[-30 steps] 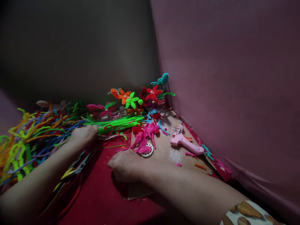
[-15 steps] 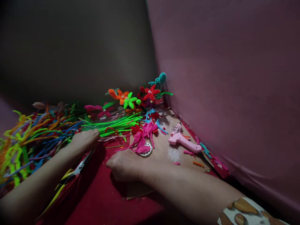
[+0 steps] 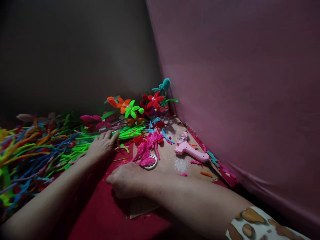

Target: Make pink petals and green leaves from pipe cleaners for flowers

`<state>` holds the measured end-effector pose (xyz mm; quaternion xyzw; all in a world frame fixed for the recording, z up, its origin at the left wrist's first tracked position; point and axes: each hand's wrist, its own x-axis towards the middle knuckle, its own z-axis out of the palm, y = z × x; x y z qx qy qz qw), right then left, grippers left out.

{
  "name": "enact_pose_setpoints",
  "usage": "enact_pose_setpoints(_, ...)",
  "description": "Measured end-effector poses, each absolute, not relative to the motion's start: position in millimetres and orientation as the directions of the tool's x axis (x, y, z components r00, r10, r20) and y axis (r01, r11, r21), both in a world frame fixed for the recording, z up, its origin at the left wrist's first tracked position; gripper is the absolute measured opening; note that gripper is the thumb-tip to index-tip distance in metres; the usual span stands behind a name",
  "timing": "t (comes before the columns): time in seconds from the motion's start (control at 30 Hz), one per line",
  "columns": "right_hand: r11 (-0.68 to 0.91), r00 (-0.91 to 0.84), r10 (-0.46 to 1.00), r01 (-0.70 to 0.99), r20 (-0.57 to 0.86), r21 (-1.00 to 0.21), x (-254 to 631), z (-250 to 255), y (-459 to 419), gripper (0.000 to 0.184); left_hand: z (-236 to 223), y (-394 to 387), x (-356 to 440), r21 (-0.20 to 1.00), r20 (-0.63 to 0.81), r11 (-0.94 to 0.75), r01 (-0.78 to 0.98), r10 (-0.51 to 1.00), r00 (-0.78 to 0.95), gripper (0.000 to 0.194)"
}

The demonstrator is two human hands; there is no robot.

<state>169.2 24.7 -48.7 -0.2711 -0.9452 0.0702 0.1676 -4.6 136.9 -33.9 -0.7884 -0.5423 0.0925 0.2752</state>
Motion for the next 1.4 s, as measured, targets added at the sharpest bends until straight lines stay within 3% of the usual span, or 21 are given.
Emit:
enact_pose_setpoints(0.2,0.838,-0.793,0.544,0.498,0.275,-0.225,169,-50,25,0.017,-36,139,-1,-0.53,0.133,-0.234,0.815,0.926,0.352,0.061)
enact_pose_setpoints(0.4,0.848,-0.801,0.527,0.474,0.284,-0.238,168,-47,23,0.017,-19,138,-7,-0.373,0.104,-0.263,0.89,0.941,0.321,0.07)
enact_pose_setpoints(0.53,0.855,-0.808,0.514,0.458,0.289,-0.243,168,-48,22,0.018,-4,124,-6,-0.272,0.17,-0.364,0.891,0.893,0.416,0.065)
enact_pose_setpoints(0.63,0.864,-0.818,0.498,0.442,0.288,-0.24,169,-46,20,0.02,4,99,5,-0.097,0.274,-0.404,0.91,0.868,0.415,0.045)
enact_pose_setpoints(0.73,0.87,-0.831,0.488,0.438,0.268,-0.226,171,-41,16,0.019,4,72,21,0.186,0.213,-0.394,0.9,0.91,0.355,0.031)
enact_pose_setpoints(0.9,0.903,-0.878,0.416,0.369,0.238,-0.218,171,-35,8,0.019,-16,48,43,0.458,0.092,-0.372,0.807,0.923,0.373,0.025)
enact_pose_setpoints(1.03,0.909,-0.872,0.398,0.335,0.284,-0.248,169,-40,5,0.024,-32,51,53,0.622,0.04,-0.348,0.702,0.909,0.415,0.035)
enact_pose_setpoints(1.4,0.898,-0.871,0.398,0.306,0.287,-0.317,169,-43,6,0.023,-42,72,65,0.606,0.018,-0.434,0.666,0.845,0.534,0.031)
